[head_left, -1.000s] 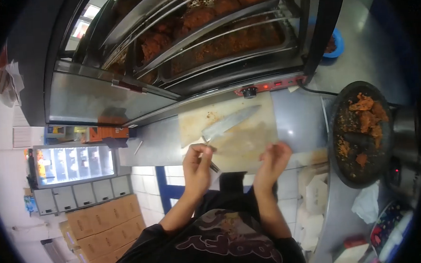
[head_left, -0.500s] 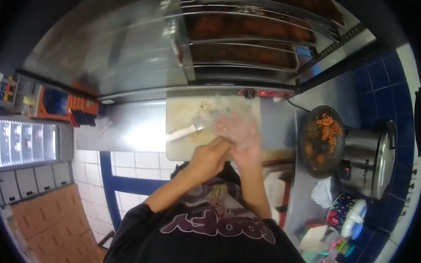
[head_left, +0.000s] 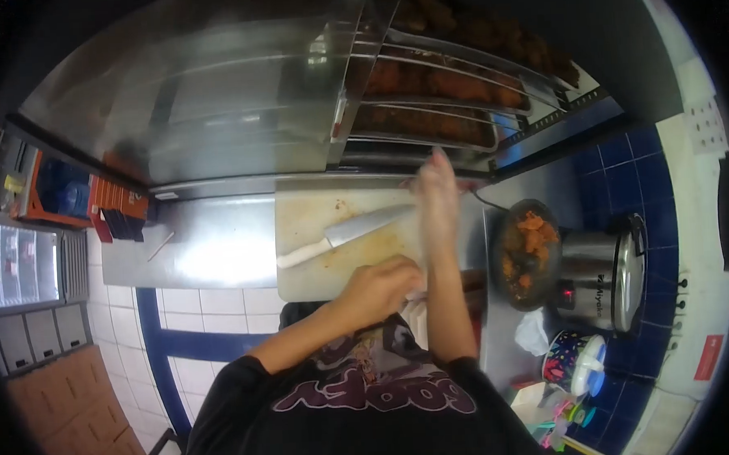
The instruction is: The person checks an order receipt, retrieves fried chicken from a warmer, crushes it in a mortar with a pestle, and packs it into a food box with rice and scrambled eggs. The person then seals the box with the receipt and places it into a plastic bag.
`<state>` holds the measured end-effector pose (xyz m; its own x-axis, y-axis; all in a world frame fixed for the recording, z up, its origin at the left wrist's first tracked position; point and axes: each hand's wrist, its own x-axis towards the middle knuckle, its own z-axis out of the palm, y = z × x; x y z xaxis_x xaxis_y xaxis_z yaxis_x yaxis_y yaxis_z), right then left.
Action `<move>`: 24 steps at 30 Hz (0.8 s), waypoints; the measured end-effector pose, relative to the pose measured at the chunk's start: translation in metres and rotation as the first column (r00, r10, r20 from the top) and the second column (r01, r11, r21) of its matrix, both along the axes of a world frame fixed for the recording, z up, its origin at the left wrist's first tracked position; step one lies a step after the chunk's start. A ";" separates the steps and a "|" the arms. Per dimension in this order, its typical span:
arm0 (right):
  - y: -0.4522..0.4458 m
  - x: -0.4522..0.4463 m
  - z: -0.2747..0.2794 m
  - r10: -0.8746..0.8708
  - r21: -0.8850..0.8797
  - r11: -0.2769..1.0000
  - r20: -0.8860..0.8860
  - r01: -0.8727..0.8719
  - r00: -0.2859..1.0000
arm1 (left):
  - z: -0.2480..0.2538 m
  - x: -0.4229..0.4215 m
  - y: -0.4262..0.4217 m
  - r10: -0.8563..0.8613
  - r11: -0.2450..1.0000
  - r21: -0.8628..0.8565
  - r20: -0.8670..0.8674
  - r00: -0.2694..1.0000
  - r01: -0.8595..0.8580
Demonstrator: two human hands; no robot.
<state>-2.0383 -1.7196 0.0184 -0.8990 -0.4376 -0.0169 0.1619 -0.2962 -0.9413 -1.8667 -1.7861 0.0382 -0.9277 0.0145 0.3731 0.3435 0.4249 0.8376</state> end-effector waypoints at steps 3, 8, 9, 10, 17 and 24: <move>-0.036 -0.046 0.024 0.428 0.620 0.388 -0.776 0.682 0.463 | -0.006 0.008 -0.023 0.214 0.972 0.096 0.000 0.977 -0.213; -0.123 -0.121 -0.012 0.464 0.687 0.261 -0.705 0.678 0.536 | -0.026 0.054 -0.058 0.295 0.949 0.035 0.257 0.920 -0.314; -0.132 -0.133 -0.013 0.231 0.492 0.418 -0.871 0.764 0.434 | -0.022 0.063 -0.062 0.307 0.936 0.061 0.344 0.887 -0.347; -0.136 -0.146 -0.013 0.196 0.473 0.409 -0.881 0.780 0.431 | -0.019 0.071 -0.064 0.310 0.921 0.085 0.435 0.845 -0.381; -0.117 -0.153 -0.037 0.515 0.654 0.248 -0.714 0.715 0.474 | -0.053 0.097 -0.082 0.341 0.887 0.103 0.511 0.789 -0.450; -0.075 -0.096 0.003 0.643 0.790 0.256 -0.569 0.557 0.512 | -0.059 0.084 -0.091 0.198 0.954 0.078 0.562 0.803 -0.290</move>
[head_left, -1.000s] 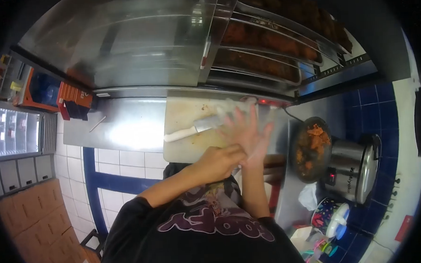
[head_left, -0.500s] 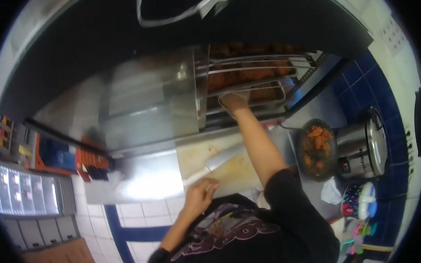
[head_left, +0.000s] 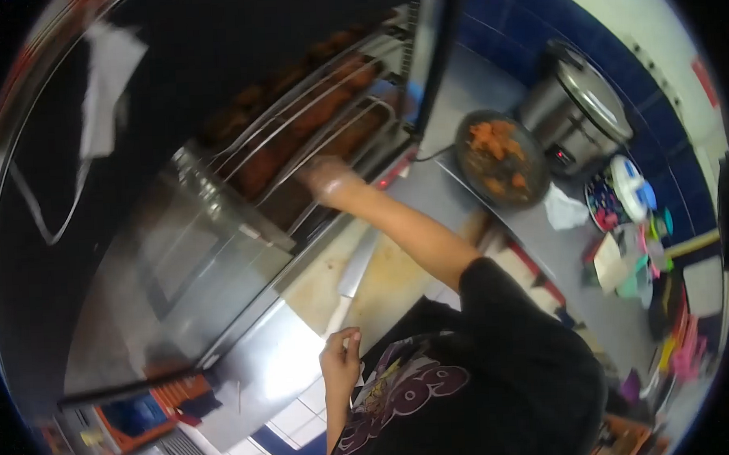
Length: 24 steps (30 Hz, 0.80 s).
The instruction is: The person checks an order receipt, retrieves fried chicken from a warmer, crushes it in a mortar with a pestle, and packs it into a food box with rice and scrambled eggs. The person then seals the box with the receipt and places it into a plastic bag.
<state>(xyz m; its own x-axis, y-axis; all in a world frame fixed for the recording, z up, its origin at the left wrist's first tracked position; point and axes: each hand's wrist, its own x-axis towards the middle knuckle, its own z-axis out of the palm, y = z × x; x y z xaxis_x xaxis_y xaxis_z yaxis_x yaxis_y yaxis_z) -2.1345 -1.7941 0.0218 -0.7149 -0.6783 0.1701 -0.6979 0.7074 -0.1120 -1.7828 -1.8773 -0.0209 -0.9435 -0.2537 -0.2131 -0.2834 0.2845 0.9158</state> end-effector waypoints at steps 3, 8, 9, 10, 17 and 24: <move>0.031 0.024 0.024 0.192 -0.268 0.942 -0.055 -0.200 0.980 | 0.005 -0.011 -0.005 -0.146 0.987 -0.063 -0.011 0.989 0.145; 0.085 0.048 0.019 0.146 -0.347 0.924 -0.063 -0.158 0.987 | 0.025 -0.033 0.004 -0.305 0.949 -0.078 0.018 0.952 0.305; 0.098 0.062 0.014 0.160 -0.610 0.792 0.141 -0.042 0.977 | 0.026 -0.037 0.008 -0.363 0.927 -0.108 -0.021 0.932 0.359; 0.112 0.076 0.008 0.237 -0.820 0.563 0.281 0.104 0.930 | 0.027 -0.043 0.014 -0.424 0.900 -0.139 -0.059 0.904 0.413; 0.243 0.123 -0.029 0.351 -0.371 -0.482 0.749 0.794 0.563 | 0.023 -0.081 0.084 -0.554 0.826 -0.125 -0.006 0.833 0.549; 0.424 0.105 -0.053 0.072 -0.182 -0.439 0.969 0.880 0.237 | 0.005 -0.186 0.215 -0.618 0.768 -0.247 -0.042 0.785 0.591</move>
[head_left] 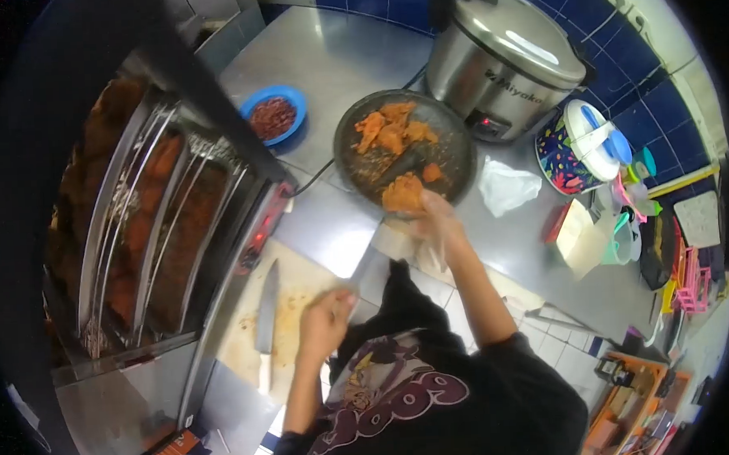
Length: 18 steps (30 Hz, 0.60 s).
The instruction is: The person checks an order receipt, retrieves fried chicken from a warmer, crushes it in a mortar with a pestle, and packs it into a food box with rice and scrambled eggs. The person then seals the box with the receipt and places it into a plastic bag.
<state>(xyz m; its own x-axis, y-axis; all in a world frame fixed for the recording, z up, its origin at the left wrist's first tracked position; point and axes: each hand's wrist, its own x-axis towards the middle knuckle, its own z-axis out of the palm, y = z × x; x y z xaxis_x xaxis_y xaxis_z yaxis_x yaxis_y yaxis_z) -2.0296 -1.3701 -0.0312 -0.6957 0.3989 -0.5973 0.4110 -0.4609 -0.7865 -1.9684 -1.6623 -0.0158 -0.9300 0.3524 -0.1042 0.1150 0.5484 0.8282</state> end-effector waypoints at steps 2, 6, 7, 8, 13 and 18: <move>0.039 0.001 -0.010 0.085 0.161 0.984 -0.050 -0.076 0.995 | 0.009 -0.051 0.052 0.040 0.997 -0.071 -0.038 0.998 -0.043; 0.104 -0.027 -0.027 0.321 0.304 0.893 0.084 -0.332 0.943 | 0.014 -0.149 0.163 -0.008 0.946 -0.318 -0.224 0.975 -0.065; 0.112 -0.033 -0.025 0.339 0.284 0.894 0.079 -0.347 0.938 | 0.008 -0.168 0.185 -0.081 0.894 -0.447 -0.212 0.974 -0.023; 0.120 -0.040 -0.018 0.466 0.329 0.806 0.159 -0.492 0.870 | -0.005 -0.184 0.201 -0.153 0.825 -0.565 -0.188 0.970 0.021; 0.133 -0.050 -0.014 0.578 0.738 0.216 0.431 -0.640 0.693 | -0.029 -0.212 0.230 -0.302 0.590 -0.781 0.022 0.953 0.205; 0.120 -0.051 -0.015 0.567 0.842 0.166 0.343 -0.513 0.748 | 0.029 -0.202 0.217 -0.255 0.655 -0.743 -0.046 0.966 0.138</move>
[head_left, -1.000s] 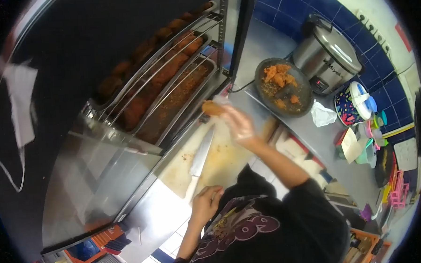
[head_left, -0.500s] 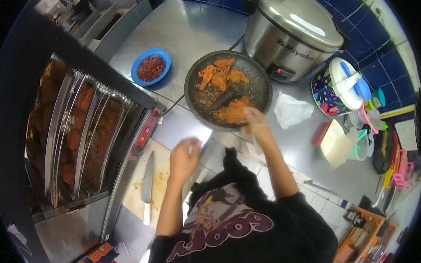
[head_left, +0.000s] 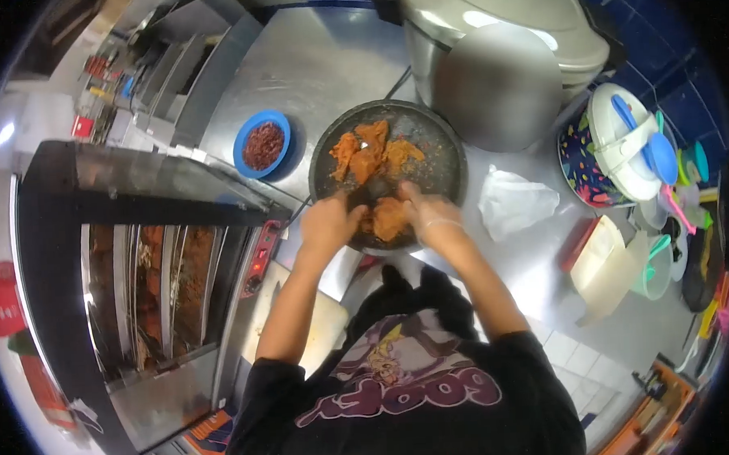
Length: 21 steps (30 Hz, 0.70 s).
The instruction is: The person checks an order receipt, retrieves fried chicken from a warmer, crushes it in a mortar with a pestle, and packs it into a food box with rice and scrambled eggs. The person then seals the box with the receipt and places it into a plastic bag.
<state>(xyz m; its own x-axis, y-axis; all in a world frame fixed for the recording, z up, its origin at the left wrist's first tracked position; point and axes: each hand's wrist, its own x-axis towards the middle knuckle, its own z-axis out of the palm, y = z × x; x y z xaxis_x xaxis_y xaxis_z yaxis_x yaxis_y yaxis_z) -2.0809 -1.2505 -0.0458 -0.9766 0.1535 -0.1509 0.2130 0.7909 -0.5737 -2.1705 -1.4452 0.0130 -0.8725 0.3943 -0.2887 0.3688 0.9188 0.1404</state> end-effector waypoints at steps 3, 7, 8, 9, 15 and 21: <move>0.004 0.001 -0.011 -0.054 0.019 0.998 -0.012 0.054 0.998 | 0.005 -0.006 -0.010 0.094 0.948 0.312 -0.071 0.993 -0.068; -0.007 -0.002 0.004 -0.053 0.053 0.997 -0.056 0.056 0.997 | -0.047 -0.020 0.009 0.101 0.742 0.658 -0.305 0.947 0.132; -0.008 -0.001 -0.008 -0.044 0.057 0.997 -0.051 0.047 0.998 | -0.057 -0.024 0.014 0.111 0.741 0.661 -0.299 0.948 0.122; -0.010 0.002 -0.030 0.028 0.130 0.992 -0.159 -0.007 0.987 | -0.060 -0.028 0.019 0.116 0.769 0.639 -0.168 0.979 0.019; -0.011 0.007 -0.030 0.016 0.178 0.983 -0.268 0.034 0.963 | 0.027 -0.033 0.030 0.216 0.681 0.732 -0.183 0.959 -0.014; -0.016 0.006 -0.047 -0.033 0.133 0.988 -0.276 0.073 0.961 | -0.057 -0.009 0.043 0.213 0.800 0.600 -0.315 0.925 0.021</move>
